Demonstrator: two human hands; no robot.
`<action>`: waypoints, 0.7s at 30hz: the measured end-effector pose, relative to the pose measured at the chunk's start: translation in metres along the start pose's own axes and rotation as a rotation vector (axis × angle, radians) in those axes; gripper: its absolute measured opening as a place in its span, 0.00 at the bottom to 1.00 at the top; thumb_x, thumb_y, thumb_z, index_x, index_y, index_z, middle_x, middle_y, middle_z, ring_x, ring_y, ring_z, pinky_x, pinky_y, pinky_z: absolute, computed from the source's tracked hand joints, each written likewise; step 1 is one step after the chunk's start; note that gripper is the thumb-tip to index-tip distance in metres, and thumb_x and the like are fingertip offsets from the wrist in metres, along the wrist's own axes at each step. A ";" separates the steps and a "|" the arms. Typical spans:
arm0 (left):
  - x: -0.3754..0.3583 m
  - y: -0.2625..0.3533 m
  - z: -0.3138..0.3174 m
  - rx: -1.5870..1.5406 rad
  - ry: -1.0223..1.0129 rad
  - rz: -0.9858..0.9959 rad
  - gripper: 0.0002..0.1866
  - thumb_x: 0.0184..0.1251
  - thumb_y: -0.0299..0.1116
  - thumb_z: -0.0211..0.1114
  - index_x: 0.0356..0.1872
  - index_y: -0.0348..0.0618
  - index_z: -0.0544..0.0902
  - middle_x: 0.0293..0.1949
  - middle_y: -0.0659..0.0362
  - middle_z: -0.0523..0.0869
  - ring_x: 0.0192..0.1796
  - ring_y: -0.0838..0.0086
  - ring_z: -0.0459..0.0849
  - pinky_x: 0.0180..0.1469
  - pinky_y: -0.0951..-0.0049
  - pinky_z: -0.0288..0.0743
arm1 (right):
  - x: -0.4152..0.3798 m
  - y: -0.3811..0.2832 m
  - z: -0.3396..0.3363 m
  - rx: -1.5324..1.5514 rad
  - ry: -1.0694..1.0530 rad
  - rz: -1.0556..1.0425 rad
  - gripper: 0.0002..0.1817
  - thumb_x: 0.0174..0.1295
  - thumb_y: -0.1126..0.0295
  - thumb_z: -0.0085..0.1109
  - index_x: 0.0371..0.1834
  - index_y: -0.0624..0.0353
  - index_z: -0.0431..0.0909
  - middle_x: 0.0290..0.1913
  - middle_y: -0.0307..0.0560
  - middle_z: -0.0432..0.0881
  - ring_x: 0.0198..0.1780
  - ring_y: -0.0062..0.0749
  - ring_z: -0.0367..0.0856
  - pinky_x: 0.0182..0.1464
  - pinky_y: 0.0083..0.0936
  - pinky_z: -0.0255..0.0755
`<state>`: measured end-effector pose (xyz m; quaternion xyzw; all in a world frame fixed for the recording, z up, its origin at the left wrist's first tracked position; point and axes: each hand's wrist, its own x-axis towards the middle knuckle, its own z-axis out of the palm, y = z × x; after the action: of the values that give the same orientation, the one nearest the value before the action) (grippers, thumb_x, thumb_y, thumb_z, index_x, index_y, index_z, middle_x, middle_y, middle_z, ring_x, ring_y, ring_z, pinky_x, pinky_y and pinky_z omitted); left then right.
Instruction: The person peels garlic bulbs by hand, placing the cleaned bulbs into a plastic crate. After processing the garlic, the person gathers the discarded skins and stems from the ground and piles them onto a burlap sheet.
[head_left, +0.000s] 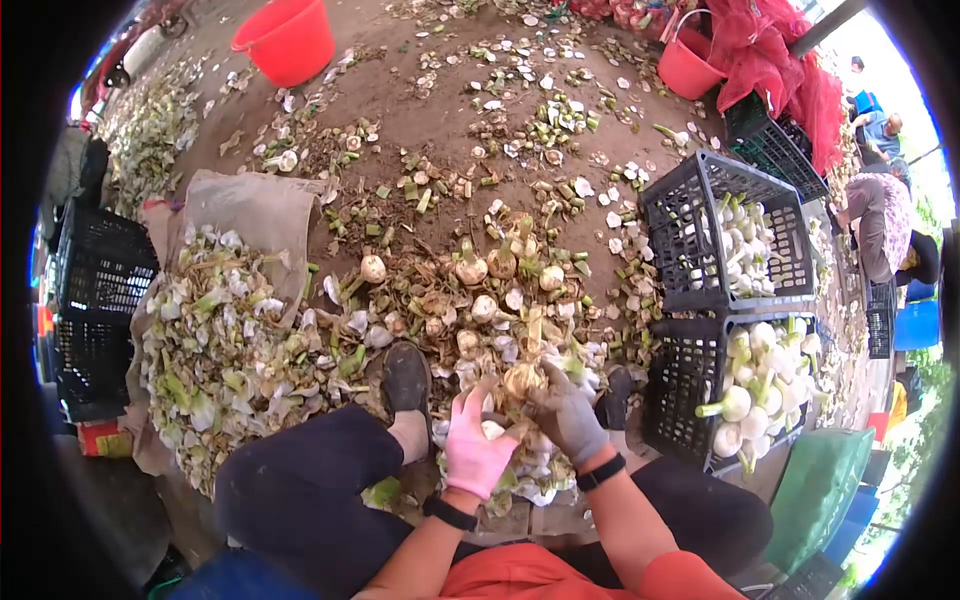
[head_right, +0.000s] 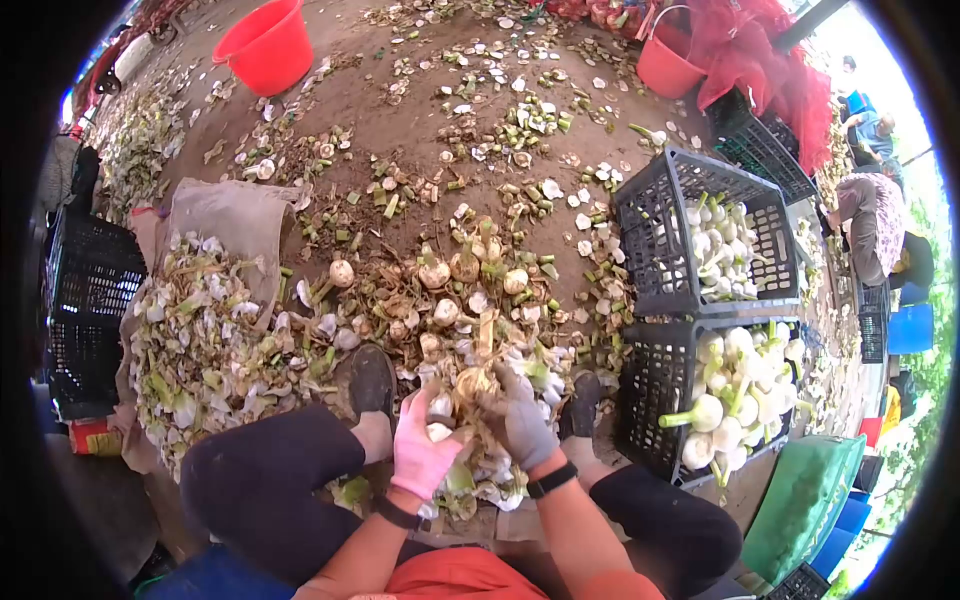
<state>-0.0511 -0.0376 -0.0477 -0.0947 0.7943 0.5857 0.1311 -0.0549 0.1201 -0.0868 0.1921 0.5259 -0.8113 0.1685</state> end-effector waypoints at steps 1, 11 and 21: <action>-0.004 0.012 -0.002 0.061 -0.017 0.014 0.37 0.41 0.29 0.76 0.59 0.41 0.74 0.53 0.46 0.76 0.55 0.54 0.76 0.60 0.64 0.71 | -0.019 -0.008 0.013 0.030 -0.023 -0.026 0.37 0.64 0.75 0.55 0.73 0.69 0.47 0.54 0.50 0.77 0.53 0.32 0.78 0.56 0.23 0.72; -0.053 0.046 -0.007 0.151 -0.057 0.518 0.33 0.39 0.22 0.72 0.55 0.41 0.77 0.51 0.50 0.79 0.53 0.57 0.80 0.56 0.66 0.75 | -0.094 -0.064 0.047 -0.158 0.164 -0.374 0.15 0.64 0.74 0.59 0.53 0.67 0.73 0.46 0.42 0.81 0.46 0.20 0.77 0.49 0.18 0.70; -0.067 0.041 -0.017 0.234 -0.016 0.576 0.33 0.40 0.23 0.72 0.56 0.44 0.78 0.53 0.50 0.79 0.54 0.56 0.80 0.56 0.66 0.75 | -0.111 -0.051 0.054 -0.306 0.233 -0.381 0.13 0.65 0.76 0.58 0.51 0.67 0.75 0.44 0.41 0.82 0.44 0.18 0.77 0.48 0.19 0.72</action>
<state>-0.0021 -0.0417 0.0158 0.1547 0.8495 0.5038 -0.0239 0.0105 0.0988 0.0279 0.1543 0.6848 -0.7118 -0.0219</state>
